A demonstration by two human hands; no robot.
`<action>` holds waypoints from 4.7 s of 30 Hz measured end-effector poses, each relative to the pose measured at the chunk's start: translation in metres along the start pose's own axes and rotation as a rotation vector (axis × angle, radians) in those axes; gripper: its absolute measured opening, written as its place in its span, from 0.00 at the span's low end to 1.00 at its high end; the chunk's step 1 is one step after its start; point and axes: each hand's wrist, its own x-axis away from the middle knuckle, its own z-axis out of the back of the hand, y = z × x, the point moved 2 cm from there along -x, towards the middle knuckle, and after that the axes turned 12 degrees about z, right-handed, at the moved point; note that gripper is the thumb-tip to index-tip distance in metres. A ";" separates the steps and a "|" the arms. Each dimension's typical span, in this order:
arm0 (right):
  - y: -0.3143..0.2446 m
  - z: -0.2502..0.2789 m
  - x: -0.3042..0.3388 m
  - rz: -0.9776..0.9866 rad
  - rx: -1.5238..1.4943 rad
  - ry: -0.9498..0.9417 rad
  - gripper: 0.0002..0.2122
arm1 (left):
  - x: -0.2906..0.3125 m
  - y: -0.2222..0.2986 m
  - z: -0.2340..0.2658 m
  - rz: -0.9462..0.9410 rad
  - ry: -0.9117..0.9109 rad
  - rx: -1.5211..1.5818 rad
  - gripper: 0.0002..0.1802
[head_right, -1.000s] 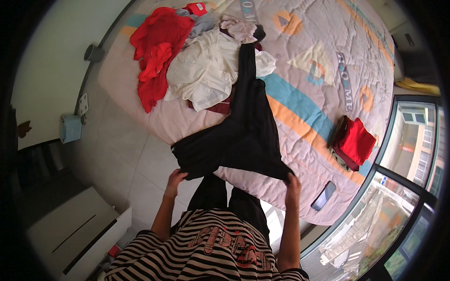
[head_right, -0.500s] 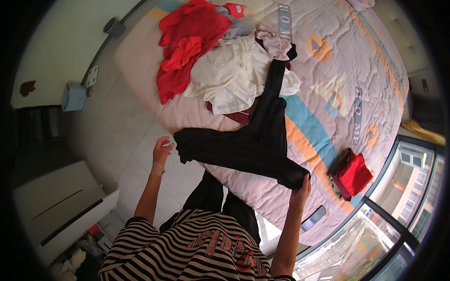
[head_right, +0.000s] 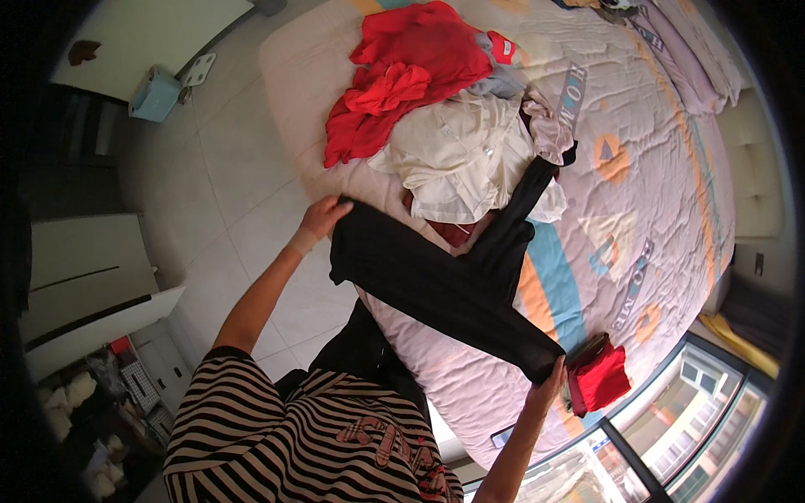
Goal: The person folds several garments on a bed, including a maroon shirt, a red long-sleeve shirt, a black long-sleeve shirt, and a white jacket. Each item is smoothed, folded into a compact rectangle, and stacked on the bed.
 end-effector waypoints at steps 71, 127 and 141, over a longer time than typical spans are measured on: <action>-0.443 0.225 -0.100 0.740 0.169 0.404 0.18 | 0.026 0.438 0.139 -0.496 -0.433 0.482 0.11; 0.139 0.064 0.256 -0.485 0.657 -0.099 0.20 | 0.043 0.051 -0.072 -0.368 -0.020 0.017 0.07; 0.067 -0.025 0.159 -0.223 0.550 -0.206 0.15 | 0.002 0.054 -0.125 -0.341 0.064 -0.173 0.10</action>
